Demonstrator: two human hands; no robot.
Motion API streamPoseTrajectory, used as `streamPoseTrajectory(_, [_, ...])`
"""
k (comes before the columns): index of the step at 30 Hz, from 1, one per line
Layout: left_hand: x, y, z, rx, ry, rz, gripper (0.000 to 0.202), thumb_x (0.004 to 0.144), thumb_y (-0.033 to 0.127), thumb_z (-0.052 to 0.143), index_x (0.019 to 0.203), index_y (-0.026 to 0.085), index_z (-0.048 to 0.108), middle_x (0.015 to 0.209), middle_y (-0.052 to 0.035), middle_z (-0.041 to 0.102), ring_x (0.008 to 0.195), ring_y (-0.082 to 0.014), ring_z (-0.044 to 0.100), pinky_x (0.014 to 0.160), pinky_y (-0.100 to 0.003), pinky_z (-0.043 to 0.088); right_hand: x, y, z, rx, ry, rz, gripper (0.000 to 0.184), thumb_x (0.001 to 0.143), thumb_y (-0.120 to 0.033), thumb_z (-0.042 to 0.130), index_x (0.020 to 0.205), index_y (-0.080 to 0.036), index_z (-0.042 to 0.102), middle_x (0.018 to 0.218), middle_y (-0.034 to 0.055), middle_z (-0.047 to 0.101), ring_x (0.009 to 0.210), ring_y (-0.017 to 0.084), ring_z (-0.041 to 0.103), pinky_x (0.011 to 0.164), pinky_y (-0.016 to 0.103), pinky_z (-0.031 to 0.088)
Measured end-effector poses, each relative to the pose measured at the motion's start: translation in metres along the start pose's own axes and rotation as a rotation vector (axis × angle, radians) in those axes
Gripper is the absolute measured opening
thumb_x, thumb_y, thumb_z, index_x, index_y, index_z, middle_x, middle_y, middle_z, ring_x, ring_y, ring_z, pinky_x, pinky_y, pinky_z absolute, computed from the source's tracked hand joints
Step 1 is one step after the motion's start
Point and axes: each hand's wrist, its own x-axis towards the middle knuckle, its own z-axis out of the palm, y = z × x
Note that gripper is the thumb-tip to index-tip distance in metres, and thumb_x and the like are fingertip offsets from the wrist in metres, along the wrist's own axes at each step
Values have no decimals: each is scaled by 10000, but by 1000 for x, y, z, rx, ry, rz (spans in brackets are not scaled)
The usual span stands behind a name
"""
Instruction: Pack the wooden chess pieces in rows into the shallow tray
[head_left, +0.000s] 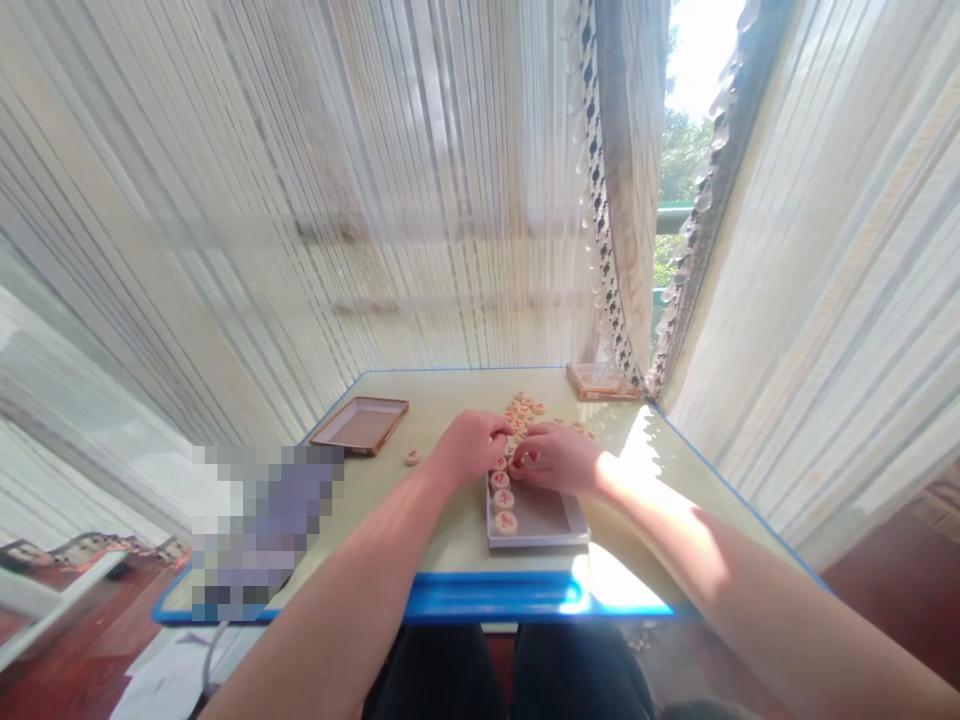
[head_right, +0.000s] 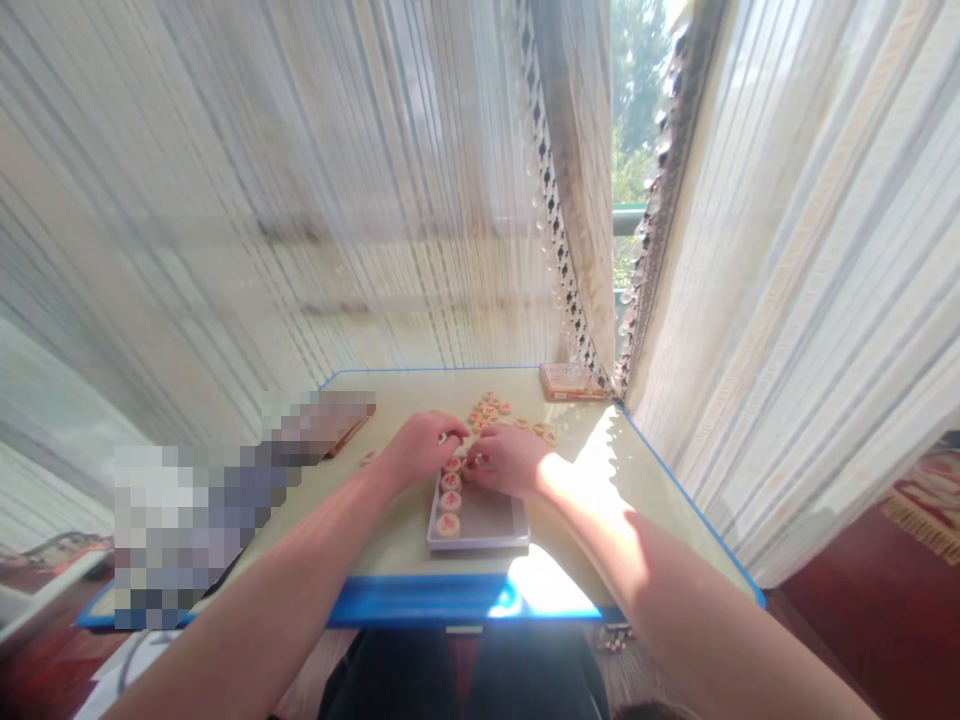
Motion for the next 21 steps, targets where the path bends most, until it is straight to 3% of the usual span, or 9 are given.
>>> streamPoseTrajectory(7, [1, -2, 1, -5, 21, -12, 278, 752, 160, 436, 826, 215, 698, 809, 1, 697, 772, -154, 608, 757, -257, 457, 0, 4, 3, 83, 76, 31, 146, 743, -331, 603, 808, -226, 682, 760, 21, 582, 706, 139, 546, 649, 259, 424])
streamPoseTrajectory(15, [6, -17, 10, -19, 77, -111, 333, 796, 195, 394, 995, 178, 661, 1039, -45, 666, 999, -186, 580, 920, -299, 421, 6, 40, 7, 52, 262, 194, 177, 779, -250, 536, 854, -209, 690, 813, 54, 618, 820, 191, 563, 774, 333, 437])
streamPoseTrajectory(17, [7, -20, 14, -58, 54, -106, 354, 815, 207, 372, 1037, 185, 647, 1088, -37, 650, 1036, -178, 565, 946, -287, 404, 7, 46, 9, 13, 258, 185, 219, 816, -286, 503, 914, -228, 689, 905, 63, 643, 892, 207, 558, 847, 374, 406])
streamPoseTrajectory(21, [11, -24, 22, -118, -45, -8, 347, 854, 270, 348, 1029, 217, 643, 1082, -16, 653, 1021, -162, 570, 935, -267, 401, 10, 48, 14, 1, 121, 85, 287, 880, -337, 419, 991, -254, 671, 1087, 35, 640, 1025, 207, 529, 930, 405, 334])
